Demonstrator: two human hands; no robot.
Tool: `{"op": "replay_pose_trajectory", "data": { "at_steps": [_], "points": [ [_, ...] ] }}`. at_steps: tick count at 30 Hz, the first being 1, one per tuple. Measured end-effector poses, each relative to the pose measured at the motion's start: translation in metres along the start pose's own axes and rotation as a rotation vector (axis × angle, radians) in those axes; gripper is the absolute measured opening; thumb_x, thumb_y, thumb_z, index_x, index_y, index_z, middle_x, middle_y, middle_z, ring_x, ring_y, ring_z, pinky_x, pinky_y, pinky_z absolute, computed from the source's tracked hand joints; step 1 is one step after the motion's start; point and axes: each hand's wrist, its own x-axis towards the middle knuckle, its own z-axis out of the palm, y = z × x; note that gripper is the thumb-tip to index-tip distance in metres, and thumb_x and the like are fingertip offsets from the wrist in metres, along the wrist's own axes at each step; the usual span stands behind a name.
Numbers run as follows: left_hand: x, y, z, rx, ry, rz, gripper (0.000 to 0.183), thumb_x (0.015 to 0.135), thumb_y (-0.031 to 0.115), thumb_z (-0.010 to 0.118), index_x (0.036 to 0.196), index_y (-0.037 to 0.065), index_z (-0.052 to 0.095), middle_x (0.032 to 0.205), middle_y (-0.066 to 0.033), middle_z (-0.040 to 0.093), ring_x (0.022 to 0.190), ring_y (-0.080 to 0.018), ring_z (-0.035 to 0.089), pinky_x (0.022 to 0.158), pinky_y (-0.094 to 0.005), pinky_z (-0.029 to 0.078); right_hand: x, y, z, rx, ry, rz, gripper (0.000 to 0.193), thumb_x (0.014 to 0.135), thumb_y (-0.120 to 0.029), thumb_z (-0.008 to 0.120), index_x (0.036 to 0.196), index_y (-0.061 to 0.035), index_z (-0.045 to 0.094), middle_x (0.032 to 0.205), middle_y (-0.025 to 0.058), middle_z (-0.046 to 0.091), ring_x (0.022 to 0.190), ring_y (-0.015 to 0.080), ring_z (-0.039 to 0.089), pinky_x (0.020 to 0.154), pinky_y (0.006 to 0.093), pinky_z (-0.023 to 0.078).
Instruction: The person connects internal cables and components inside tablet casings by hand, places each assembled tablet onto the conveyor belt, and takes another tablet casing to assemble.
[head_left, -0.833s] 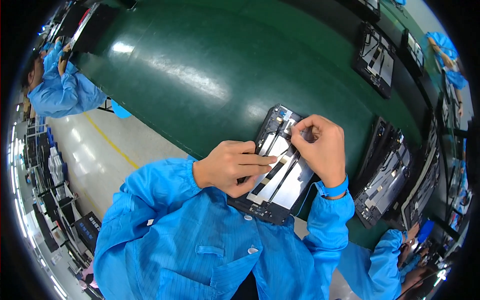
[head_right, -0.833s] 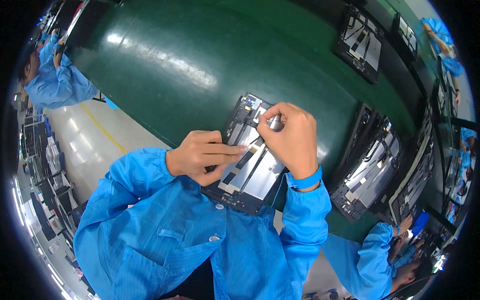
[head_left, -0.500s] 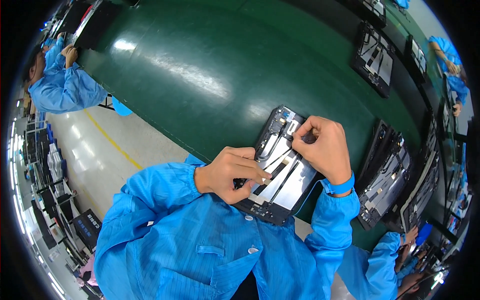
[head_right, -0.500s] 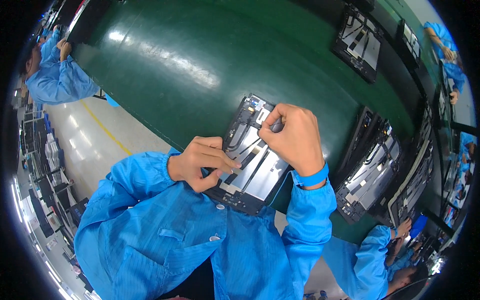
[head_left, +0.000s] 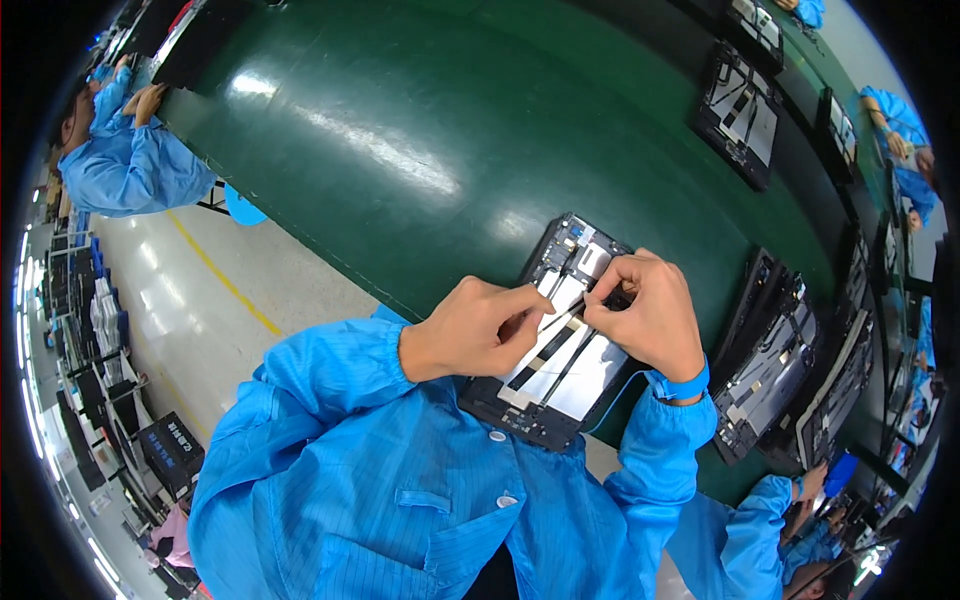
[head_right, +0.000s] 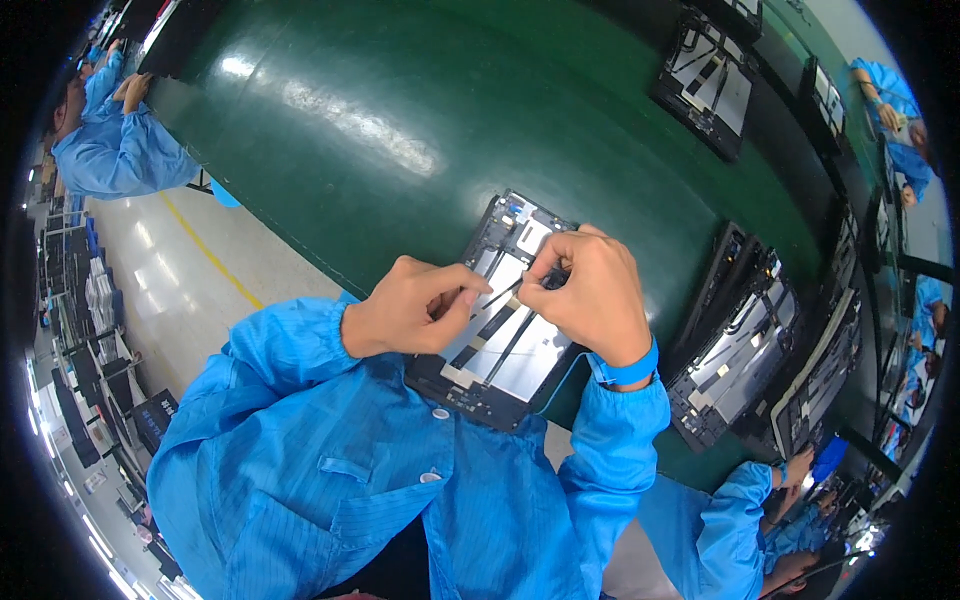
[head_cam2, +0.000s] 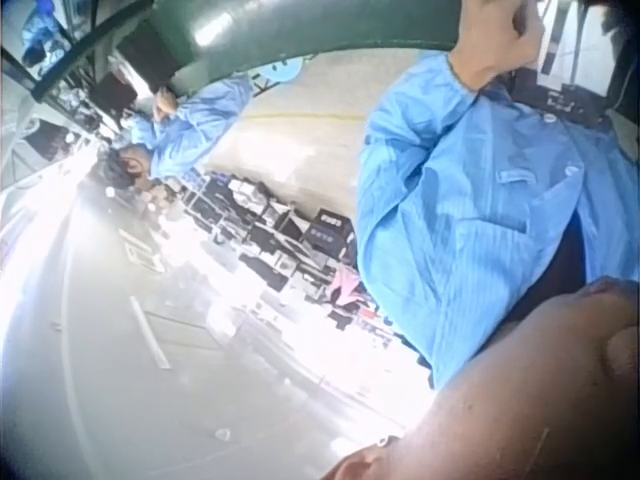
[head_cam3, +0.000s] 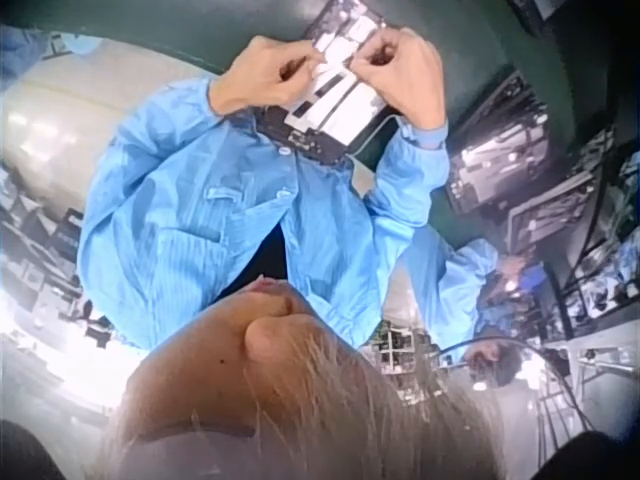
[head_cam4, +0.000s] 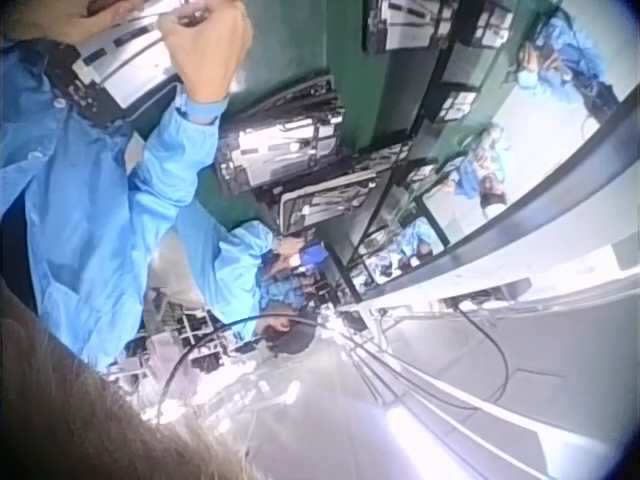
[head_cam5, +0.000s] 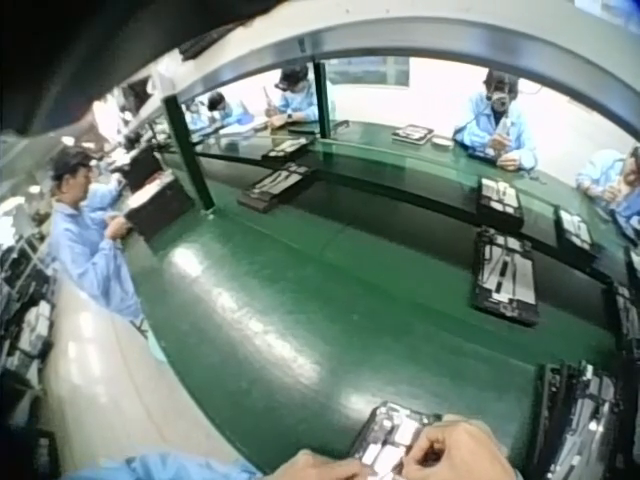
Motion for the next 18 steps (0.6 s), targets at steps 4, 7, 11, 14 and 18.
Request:
{"op": "replay_pose_trajectory", "data": {
  "at_steps": [4,7,11,14,18],
  "points": [
    [0.01,-0.009,0.007,0.254,0.09,0.085,0.021,0.095,0.005,0.072,0.115,0.005,0.078,0.066,-0.0074,0.067,0.052,-0.0203,0.065,0.052,-0.0345,0.05,-0.002,0.011,0.006,0.054,0.074,-0.005,0.014,0.072,-0.016,0.084,0.078,-0.0036,0.079,0.069,0.0139,0.067,0.065,0.0274,0.06,0.062,0.0408,0.046],
    [0.017,-0.015,0.01,0.374,0.214,0.281,0.022,0.095,0.005,0.071,0.116,0.006,0.078,0.064,-0.0069,0.066,0.053,-0.0211,0.066,0.052,-0.0357,0.052,0.001,0.018,0.01,0.133,0.136,0.1,0.016,0.075,-0.016,0.085,0.081,-0.0028,0.079,0.064,0.0111,0.062,0.06,0.0249,0.055,0.059,0.0405,0.043],
    [0.024,-0.008,0.006,0.484,0.127,0.282,0.034,0.092,0.006,0.072,0.126,0.007,0.078,0.066,-0.0066,0.068,0.054,-0.0245,0.067,0.053,-0.0393,0.053,0.004,0.019,0.016,0.129,0.256,0.046,0.018,0.081,-0.016,0.086,0.087,0.0004,0.079,0.058,0.0077,0.055,0.052,0.0196,0.047,0.056,0.0395,0.039],
    [0.026,-0.011,0.005,0.551,0.055,0.349,0.04,0.092,0.01,0.071,0.132,0.007,0.077,0.068,-0.0065,0.07,0.055,-0.0257,0.069,0.053,-0.0404,0.054,0.002,0.021,0.026,0.387,0.347,0.107,0.019,0.085,-0.016,0.086,0.09,0.0009,0.079,0.058,0.008,0.052,0.052,0.0163,0.045,0.055,0.0383,0.037],
    [0.028,-0.007,0.009,0.578,0.05,0.292,0.044,0.091,0.01,0.07,0.135,0.007,0.075,0.07,-0.0068,0.071,0.056,-0.0258,0.07,0.053,-0.0407,0.054,-0.002,0.031,0.024,0.472,0.343,0.092,0.018,0.088,-0.017,0.086,0.092,-0.0008,0.079,0.059,0.0089,0.052,0.055,0.0148,0.046,0.054,0.0369,0.036]
  ]
}}
